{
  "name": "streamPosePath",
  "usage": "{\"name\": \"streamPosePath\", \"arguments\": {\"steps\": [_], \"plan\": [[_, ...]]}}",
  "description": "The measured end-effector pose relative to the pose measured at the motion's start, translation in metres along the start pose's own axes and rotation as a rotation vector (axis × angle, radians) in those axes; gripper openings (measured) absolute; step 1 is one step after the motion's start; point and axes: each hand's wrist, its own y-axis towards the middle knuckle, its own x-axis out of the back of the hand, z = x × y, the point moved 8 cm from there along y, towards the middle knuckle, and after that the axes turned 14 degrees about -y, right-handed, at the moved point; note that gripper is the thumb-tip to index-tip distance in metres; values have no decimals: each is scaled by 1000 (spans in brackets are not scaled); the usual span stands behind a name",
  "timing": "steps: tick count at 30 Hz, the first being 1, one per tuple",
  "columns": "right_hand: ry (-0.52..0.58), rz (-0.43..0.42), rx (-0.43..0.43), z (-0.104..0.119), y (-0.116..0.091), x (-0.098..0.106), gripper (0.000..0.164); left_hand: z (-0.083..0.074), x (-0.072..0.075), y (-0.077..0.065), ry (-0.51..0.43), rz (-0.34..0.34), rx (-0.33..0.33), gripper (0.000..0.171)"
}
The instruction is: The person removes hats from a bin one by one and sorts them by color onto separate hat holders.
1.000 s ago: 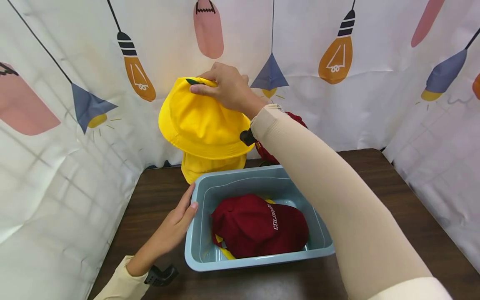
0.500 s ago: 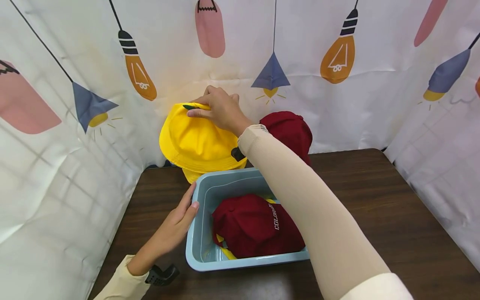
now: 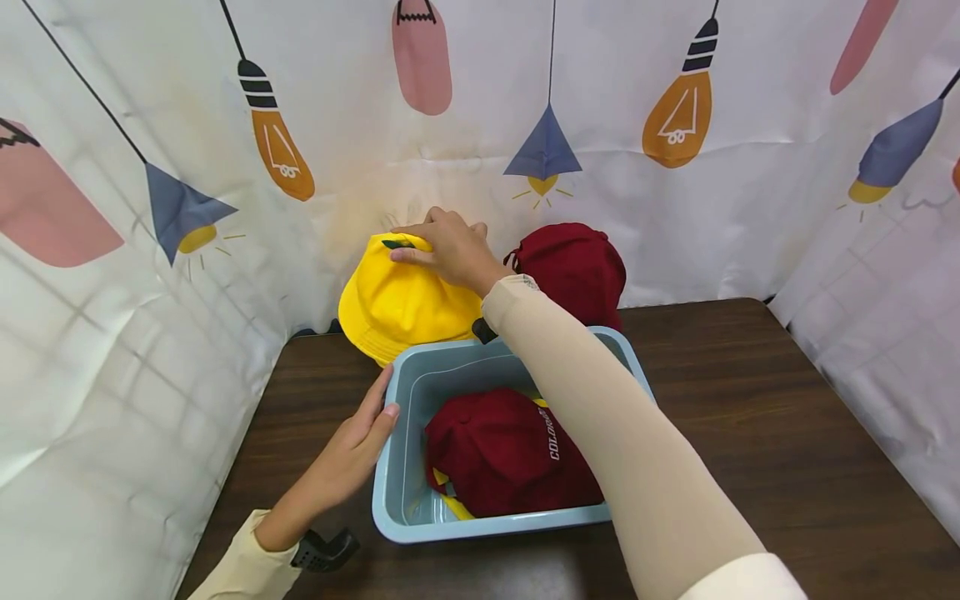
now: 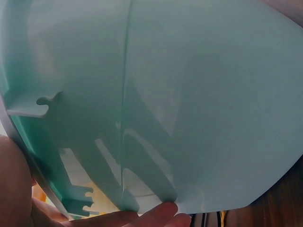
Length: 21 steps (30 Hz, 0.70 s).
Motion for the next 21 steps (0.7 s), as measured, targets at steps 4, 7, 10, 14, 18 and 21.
{"name": "streamPosePath", "arguments": {"steps": [4, 7, 10, 14, 18, 21], "plan": [[10, 22, -29, -4, -2, -4, 68, -1, 1, 0, -4, 10, 4, 67], [63, -1, -49, -8, -6, 2, 70, -6, 4, 1, 42, 11, -4, 67], [159, -42, -62, -14, -13, 12, 67, -17, 16, 5, 146, -43, -36, 66], [287, -73, -73, -24, -29, 20, 67, -43, 41, 11, 284, -188, -141, 60], [343, -81, -87, -34, -44, 17, 71, -71, 65, 23, 352, -328, -277, 53], [367, -82, -105, -40, -54, 11, 71, -84, 76, 37, 367, -386, -355, 52]]}}
